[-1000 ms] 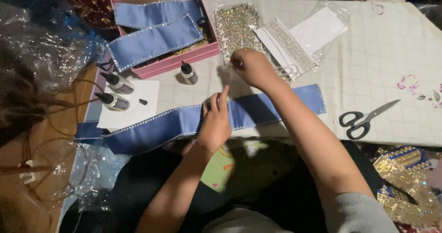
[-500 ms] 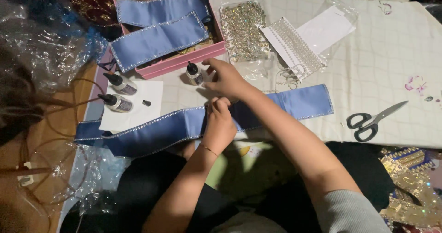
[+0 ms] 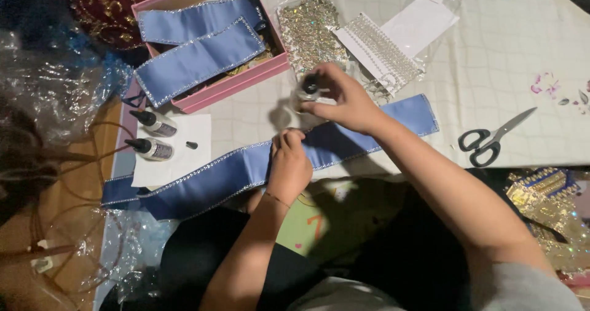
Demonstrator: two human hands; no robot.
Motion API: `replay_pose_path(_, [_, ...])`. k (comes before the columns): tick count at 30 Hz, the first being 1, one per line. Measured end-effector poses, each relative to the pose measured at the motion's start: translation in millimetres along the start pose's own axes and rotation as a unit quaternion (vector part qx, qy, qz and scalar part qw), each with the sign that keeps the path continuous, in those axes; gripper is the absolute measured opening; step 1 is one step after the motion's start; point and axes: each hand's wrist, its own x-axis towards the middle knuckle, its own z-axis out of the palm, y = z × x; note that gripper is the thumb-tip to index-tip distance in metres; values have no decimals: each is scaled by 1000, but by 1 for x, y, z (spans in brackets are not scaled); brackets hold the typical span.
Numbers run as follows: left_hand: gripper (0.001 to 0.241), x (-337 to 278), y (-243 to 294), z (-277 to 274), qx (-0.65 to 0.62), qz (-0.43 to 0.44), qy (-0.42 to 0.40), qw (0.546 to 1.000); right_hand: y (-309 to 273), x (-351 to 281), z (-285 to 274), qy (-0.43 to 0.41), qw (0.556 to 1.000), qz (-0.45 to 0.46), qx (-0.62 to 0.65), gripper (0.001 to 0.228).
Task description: The person applies glue to a blue ribbon and presses it onto a surface to secure it.
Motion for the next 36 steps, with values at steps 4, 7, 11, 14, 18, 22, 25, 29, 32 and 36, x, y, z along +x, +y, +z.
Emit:
replay_pose_path(4, [47,4,-2,0,-50,-23,1,998,21,-61,-31,93,985,121,81,40])
replay_pose_path(7, [49,8,-3,-7,-140,-59,-30,988,31,-82,-36,138,973,161,88,37])
replay_pose_path(11, [34,15,-3,-14,-139,-110,-92,980,41,-90,-36,152,963,187,118,33])
replay_pose_path(14, [26,21,-5,-7,-119,-117,-106,980,52,-92,-36,137,970,166,110,37])
replay_pose_path(18, [19,27,-5,2,-95,-144,-121,978,58,-93,-31,118,978,135,106,41])
replay_pose_path(22, [16,29,-2,8,-86,-152,-116,978,45,-94,-22,126,977,139,97,43])
replay_pose_path(25, [6,29,-6,15,-89,-162,-111,977,49,-95,-25,123,977,149,90,45])
replay_pose_path(29, [7,23,-26,31,-100,-194,-123,968,50,-95,-26,125,976,145,106,45])
replay_pose_path(32, [6,25,-33,30,-107,-209,-144,961,53,-94,-27,126,974,144,118,45])
replay_pose_path(36, [7,27,-36,26,-125,-211,-160,956,54,-93,-23,125,973,151,125,46])
